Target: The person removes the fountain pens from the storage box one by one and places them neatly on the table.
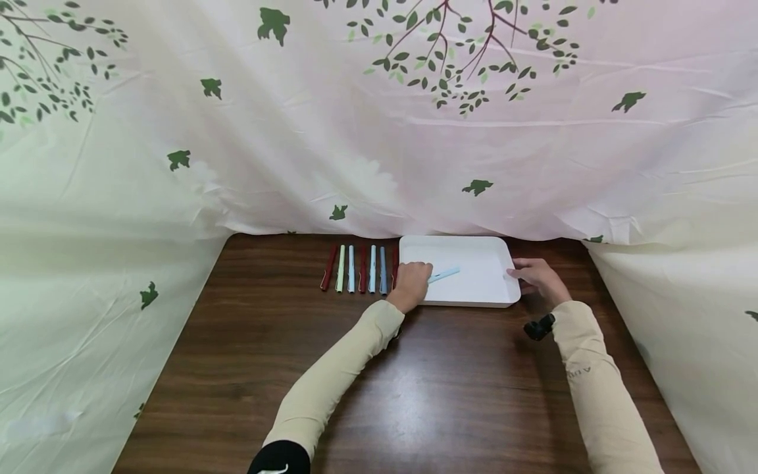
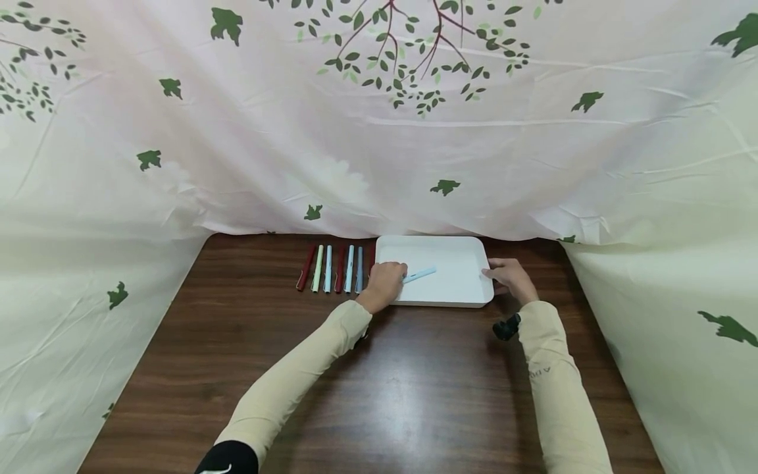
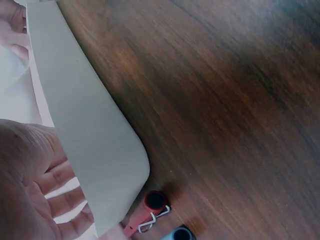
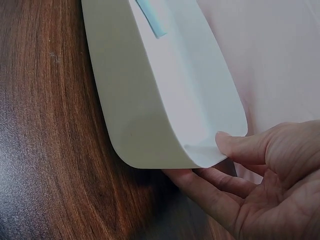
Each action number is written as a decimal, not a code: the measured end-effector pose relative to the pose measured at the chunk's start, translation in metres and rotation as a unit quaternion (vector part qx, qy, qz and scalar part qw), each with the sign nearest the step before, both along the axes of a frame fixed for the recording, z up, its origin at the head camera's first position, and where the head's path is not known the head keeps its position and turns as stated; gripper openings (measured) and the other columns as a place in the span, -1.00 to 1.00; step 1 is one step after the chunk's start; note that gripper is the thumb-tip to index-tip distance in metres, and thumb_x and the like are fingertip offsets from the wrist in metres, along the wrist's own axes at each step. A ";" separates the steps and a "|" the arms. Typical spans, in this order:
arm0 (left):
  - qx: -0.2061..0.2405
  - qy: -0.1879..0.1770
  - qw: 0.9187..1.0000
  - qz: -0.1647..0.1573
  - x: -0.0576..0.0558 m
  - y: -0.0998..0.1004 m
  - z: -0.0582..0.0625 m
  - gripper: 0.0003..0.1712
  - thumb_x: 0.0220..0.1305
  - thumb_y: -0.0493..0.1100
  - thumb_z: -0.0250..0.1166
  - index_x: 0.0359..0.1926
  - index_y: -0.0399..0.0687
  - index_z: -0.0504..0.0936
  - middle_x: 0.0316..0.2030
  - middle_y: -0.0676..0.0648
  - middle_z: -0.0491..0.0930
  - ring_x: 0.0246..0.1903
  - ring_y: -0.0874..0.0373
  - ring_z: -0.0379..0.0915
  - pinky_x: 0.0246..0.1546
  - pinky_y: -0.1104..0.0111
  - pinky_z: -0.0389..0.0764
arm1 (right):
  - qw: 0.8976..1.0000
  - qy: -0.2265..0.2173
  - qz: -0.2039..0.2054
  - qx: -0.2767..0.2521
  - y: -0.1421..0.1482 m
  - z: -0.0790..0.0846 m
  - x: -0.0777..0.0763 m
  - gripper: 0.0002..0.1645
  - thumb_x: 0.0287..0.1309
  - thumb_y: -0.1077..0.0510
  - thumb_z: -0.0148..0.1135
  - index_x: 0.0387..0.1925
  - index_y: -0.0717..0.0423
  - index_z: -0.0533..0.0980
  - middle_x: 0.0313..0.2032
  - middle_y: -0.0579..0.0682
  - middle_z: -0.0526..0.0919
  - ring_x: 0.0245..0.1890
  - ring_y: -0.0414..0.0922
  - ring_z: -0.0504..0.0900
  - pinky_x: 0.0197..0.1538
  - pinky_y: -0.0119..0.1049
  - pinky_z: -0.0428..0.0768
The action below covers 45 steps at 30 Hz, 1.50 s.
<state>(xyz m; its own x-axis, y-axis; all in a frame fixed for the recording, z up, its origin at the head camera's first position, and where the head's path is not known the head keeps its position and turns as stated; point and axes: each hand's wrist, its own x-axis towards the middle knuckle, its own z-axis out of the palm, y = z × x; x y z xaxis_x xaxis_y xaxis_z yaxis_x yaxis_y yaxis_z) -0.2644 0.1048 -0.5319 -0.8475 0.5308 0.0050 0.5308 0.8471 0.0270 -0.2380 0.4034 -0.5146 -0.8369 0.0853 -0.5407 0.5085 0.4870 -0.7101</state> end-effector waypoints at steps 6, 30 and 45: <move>-0.038 -0.019 0.999 0.030 -0.001 0.002 0.001 -0.86 0.38 -0.14 0.18 -0.23 0.06 0.68 -0.26 0.01 0.57 -0.25 0.10 0.54 -0.24 0.26 0.63 | 1.000 -0.002 -0.003 0.000 0.000 0.000 -0.002 -0.25 0.43 0.09 0.03 0.49 0.27 0.03 0.41 0.42 0.18 0.30 0.24 0.37 0.05 -0.06 0.65; -0.041 -0.012 0.999 -0.009 0.001 -0.005 0.000 -0.85 0.38 -0.18 0.20 -0.25 0.03 0.71 -0.36 0.01 0.61 -0.34 0.16 0.60 -0.40 0.31 0.66 | 0.999 0.030 0.001 0.013 0.001 -0.001 0.006 -0.25 0.41 0.07 0.05 0.44 0.39 0.09 0.34 0.46 0.26 0.01 0.07 0.60 -0.04 -0.09 0.67; -0.004 -0.024 0.999 -0.023 -0.001 -0.009 0.007 -0.82 0.38 -0.18 0.20 -0.24 0.05 0.75 -0.43 0.04 0.63 -0.47 0.22 0.56 -0.56 0.40 0.51 | 0.999 0.032 -0.008 0.026 -0.001 0.000 0.006 -0.29 0.39 0.09 0.06 0.41 0.41 0.16 0.31 0.44 0.31 0.02 0.06 0.58 -0.10 -0.15 0.69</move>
<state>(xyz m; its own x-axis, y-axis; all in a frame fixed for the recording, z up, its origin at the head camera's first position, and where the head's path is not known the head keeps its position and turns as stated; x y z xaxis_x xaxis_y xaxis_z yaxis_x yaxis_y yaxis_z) -0.2658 0.0959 -0.5248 -0.8213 0.5692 -0.0387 0.5675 0.8221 0.0461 -0.2324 0.4026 -0.5148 -0.8683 0.1253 -0.4799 0.4700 0.5169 -0.7155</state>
